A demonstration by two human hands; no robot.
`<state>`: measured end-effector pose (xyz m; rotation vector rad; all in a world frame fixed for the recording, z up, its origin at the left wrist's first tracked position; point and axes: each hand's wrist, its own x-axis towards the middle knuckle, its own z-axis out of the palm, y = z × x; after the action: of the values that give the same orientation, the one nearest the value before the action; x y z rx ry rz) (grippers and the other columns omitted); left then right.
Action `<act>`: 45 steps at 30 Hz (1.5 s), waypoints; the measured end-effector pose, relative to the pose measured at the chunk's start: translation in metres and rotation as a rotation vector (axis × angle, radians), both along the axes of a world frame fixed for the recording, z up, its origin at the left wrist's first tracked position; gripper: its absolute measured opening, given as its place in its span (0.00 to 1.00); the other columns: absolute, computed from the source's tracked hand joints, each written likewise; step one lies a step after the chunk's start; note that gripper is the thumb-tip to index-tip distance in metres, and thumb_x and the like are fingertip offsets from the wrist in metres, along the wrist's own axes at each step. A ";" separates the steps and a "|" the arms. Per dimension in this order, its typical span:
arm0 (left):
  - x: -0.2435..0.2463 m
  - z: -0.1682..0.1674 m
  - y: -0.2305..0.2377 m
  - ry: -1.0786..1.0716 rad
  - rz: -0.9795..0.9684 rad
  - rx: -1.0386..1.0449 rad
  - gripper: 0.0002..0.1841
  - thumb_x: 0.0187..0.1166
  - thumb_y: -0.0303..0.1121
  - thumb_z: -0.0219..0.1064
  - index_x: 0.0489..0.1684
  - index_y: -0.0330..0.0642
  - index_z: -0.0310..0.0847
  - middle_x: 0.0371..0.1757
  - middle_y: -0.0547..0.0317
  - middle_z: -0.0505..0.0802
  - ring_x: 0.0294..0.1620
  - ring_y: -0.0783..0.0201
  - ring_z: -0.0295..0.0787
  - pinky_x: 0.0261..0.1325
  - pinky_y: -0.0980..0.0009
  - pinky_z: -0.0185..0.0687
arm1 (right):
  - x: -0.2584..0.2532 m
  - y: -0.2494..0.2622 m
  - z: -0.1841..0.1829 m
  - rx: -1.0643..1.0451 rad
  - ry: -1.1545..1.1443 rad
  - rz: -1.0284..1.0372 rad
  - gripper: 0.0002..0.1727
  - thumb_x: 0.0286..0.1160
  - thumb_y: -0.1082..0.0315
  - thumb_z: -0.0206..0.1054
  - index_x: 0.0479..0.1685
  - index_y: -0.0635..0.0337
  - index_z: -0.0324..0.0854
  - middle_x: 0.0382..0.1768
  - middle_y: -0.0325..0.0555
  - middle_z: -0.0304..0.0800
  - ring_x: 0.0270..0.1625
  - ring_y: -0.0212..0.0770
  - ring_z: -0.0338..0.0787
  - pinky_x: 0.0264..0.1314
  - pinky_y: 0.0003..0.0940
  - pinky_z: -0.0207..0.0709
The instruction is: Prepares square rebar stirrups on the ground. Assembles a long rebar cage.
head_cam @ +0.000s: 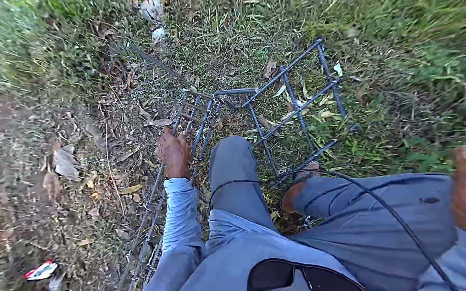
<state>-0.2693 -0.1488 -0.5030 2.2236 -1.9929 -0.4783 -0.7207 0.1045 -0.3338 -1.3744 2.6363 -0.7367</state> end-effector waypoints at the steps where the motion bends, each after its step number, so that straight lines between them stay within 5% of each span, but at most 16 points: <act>1: 0.005 -0.001 -0.003 -0.025 -0.041 0.014 0.35 0.85 0.65 0.51 0.79 0.47 0.72 0.68 0.37 0.86 0.68 0.34 0.83 0.69 0.25 0.67 | -0.003 -0.001 -0.003 0.011 0.029 -0.008 0.25 0.90 0.53 0.59 0.50 0.72 0.85 0.38 0.63 0.89 0.37 0.49 0.89 0.42 0.47 0.83; 10: 0.018 -0.001 -0.022 0.008 -0.048 0.155 0.26 0.91 0.59 0.46 0.67 0.50 0.76 0.46 0.37 0.93 0.49 0.30 0.91 0.44 0.27 0.81 | 0.009 -0.041 0.011 0.221 0.021 -0.162 0.32 0.89 0.42 0.49 0.62 0.64 0.81 0.51 0.72 0.88 0.53 0.72 0.88 0.53 0.76 0.73; 18: 0.039 -0.007 -0.063 0.178 -0.158 0.336 0.24 0.91 0.54 0.54 0.53 0.41 0.83 0.38 0.42 0.91 0.42 0.41 0.90 0.47 0.33 0.82 | 0.004 -0.067 0.000 0.298 0.022 -0.202 0.33 0.89 0.38 0.46 0.61 0.59 0.81 0.49 0.72 0.88 0.53 0.76 0.88 0.49 0.82 0.70; 26: 0.089 0.018 -0.090 0.212 -0.085 0.272 0.25 0.89 0.56 0.55 0.60 0.44 0.86 0.44 0.39 0.93 0.46 0.39 0.91 0.52 0.30 0.80 | 0.001 -0.057 0.000 0.298 0.024 -0.223 0.34 0.88 0.38 0.48 0.62 0.61 0.81 0.49 0.73 0.88 0.51 0.78 0.88 0.49 0.82 0.71; 31: 0.123 -0.006 -0.122 0.058 -0.048 0.250 0.27 0.90 0.56 0.52 0.63 0.42 0.85 0.53 0.34 0.93 0.58 0.32 0.89 0.60 0.25 0.76 | -0.002 -0.057 0.001 0.326 0.051 -0.251 0.32 0.88 0.38 0.49 0.61 0.59 0.82 0.48 0.72 0.89 0.51 0.77 0.88 0.48 0.83 0.71; 35: 0.120 -0.011 -0.119 0.025 -0.030 0.207 0.27 0.90 0.54 0.54 0.63 0.38 0.83 0.52 0.33 0.91 0.57 0.34 0.88 0.61 0.28 0.76 | -0.009 -0.061 0.003 0.359 0.001 -0.252 0.33 0.87 0.38 0.51 0.61 0.60 0.83 0.50 0.72 0.89 0.54 0.76 0.88 0.54 0.83 0.70; 39: 0.069 0.030 -0.092 0.139 0.022 -0.102 0.25 0.89 0.48 0.57 0.70 0.35 0.79 0.65 0.34 0.86 0.69 0.41 0.83 0.75 0.45 0.74 | -0.011 -0.082 0.000 0.235 -0.099 -0.285 0.34 0.85 0.37 0.54 0.61 0.62 0.83 0.51 0.67 0.89 0.51 0.66 0.90 0.56 0.72 0.76; 43: -0.033 0.049 -0.045 0.404 -0.226 -0.016 0.27 0.93 0.51 0.48 0.49 0.33 0.82 0.34 0.45 0.86 0.34 0.52 0.85 0.41 0.49 0.84 | 0.002 -0.112 -0.011 0.009 -0.272 -0.299 0.26 0.87 0.42 0.58 0.58 0.57 0.83 0.46 0.45 0.91 0.34 0.37 0.90 0.39 0.42 0.88; 45: -0.085 0.020 -0.037 0.494 -0.413 0.222 0.24 0.91 0.52 0.53 0.51 0.39 0.85 0.35 0.49 0.90 0.33 0.53 0.88 0.40 0.46 0.86 | 0.016 -0.139 -0.027 -0.058 -0.436 -0.357 0.23 0.87 0.46 0.59 0.59 0.58 0.82 0.42 0.43 0.90 0.30 0.35 0.89 0.35 0.39 0.88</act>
<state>-0.3545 -0.1854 -0.4831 1.5539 -2.1761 -1.2105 -0.7049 -0.0341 -0.3604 -0.6504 2.5303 -1.0211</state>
